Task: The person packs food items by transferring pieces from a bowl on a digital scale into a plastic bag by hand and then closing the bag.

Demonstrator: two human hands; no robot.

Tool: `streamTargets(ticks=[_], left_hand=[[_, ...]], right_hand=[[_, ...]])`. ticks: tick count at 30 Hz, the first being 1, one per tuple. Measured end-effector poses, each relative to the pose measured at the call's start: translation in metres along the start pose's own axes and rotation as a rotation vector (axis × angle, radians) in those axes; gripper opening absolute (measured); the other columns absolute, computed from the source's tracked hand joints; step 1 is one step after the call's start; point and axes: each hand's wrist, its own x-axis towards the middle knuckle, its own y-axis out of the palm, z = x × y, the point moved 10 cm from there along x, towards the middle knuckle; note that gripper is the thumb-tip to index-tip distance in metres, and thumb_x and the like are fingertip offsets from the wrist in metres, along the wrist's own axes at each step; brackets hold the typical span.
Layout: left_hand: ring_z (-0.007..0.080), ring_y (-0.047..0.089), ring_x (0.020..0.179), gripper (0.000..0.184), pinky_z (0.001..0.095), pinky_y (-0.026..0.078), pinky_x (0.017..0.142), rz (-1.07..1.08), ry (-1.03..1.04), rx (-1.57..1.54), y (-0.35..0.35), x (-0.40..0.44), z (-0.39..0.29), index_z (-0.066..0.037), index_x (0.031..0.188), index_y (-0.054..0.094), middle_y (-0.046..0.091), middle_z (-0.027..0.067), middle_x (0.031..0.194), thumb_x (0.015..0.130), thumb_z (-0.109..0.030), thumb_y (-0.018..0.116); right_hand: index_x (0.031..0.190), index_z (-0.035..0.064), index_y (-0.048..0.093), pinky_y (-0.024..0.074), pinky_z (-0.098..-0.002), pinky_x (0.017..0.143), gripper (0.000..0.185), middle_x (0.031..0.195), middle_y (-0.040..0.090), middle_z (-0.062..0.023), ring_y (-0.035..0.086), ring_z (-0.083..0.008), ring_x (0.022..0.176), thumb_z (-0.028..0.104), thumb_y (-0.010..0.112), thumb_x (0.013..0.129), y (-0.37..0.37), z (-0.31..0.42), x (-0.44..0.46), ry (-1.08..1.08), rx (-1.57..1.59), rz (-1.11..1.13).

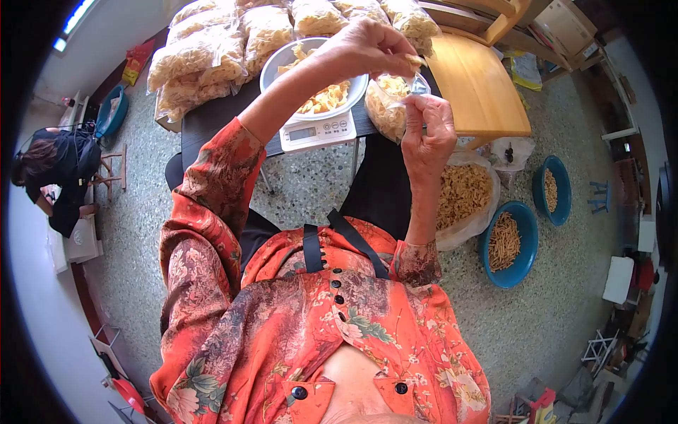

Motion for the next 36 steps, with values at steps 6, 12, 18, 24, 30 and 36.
streamTargets(ticks=[6, 12, 18, 24, 30, 36], left_hand=[[0.0075, 0.061, 0.066, 0.025, 0.0241, 0.05, 0.059, -0.006, 0.241, 0.382, 0.004, -0.001, -0.027, -0.013, 0.104, 0.078, 0.07, 0.0018, 0.079, 0.08, -0.017, 0.082], [0.0125, 0.068, 0.07, 0.024, 0.0279, 0.053, 0.065, -0.006, 0.234, 0.357, -0.013, 0.0, -0.028, -0.008, 0.103, 0.077, 0.074, 0.0079, 0.082, 0.091, -0.028, 0.07], [0.0332, 0.07, 0.081, 0.047, 0.0415, 0.054, 0.074, 0.249, 0.246, 0.517, 0.038, -0.031, -0.032, -0.003, 0.104, 0.074, 0.072, 0.0183, 0.091, 0.09, -0.047, 0.067], [0.0339, 0.07, 0.077, 0.056, 0.0436, 0.054, 0.069, 0.387, 0.115, 0.703, 0.051, -0.032, -0.012, -0.003, 0.1, 0.075, 0.07, 0.021, 0.08, 0.08, -0.055, 0.074], [0.0106, 0.065, 0.069, 0.022, 0.0272, 0.053, 0.061, 0.121, 0.059, 0.353, -0.022, -0.029, -0.025, -0.009, 0.101, 0.076, 0.073, 0.0038, 0.086, 0.085, -0.023, 0.075], [0.0165, 0.065, 0.079, 0.01, 0.031, 0.052, 0.072, 0.111, 0.019, 0.6, -0.066, -0.044, 0.03, -0.003, 0.091, 0.072, 0.068, 0.0067, 0.085, 0.083, -0.008, 0.072]], right_hand=[[0.096, 0.0027, 0.071, 0.0539, -0.035, 0.077, 0.007, 0.092, 0.067, -0.0107, 0.067, -0.024, 0.087, 0.004, 0.07, 0.09, -0.003, -0.004, 0.0, 0.016, -0.015, -0.013], [0.095, 0.0019, 0.071, 0.0539, -0.0355, 0.078, 0.006, 0.092, 0.067, -0.0111, 0.067, -0.0248, 0.088, 0.004, 0.07, 0.089, -0.007, -0.006, -0.001, 0.011, -0.03, -0.028], [0.093, 0.0002, 0.07, 0.0539, -0.0374, 0.077, 0.006, 0.091, 0.066, -0.0137, 0.066, -0.0281, 0.086, 0.002, 0.069, 0.088, -0.008, -0.001, 0.0, -0.053, -0.042, -0.038], [0.092, -0.0001, 0.07, 0.0535, -0.0371, 0.076, 0.004, 0.091, 0.065, -0.0126, 0.066, -0.0278, 0.086, 0.0, 0.069, 0.088, -0.008, 0.014, 0.001, -0.066, -0.071, -0.054], [0.092, -0.0012, 0.069, 0.0534, -0.037, 0.076, 0.004, 0.091, 0.065, -0.0128, 0.066, -0.0282, 0.085, 0.001, 0.069, 0.088, -0.009, 0.005, 0.001, -0.063, -0.102, -0.057], [0.09, -0.0015, 0.067, 0.0533, -0.0373, 0.075, 0.005, 0.091, 0.065, -0.0126, 0.065, -0.0281, 0.084, 0.003, 0.069, 0.089, -0.007, 0.005, 0.002, -0.043, -0.08, -0.045]])
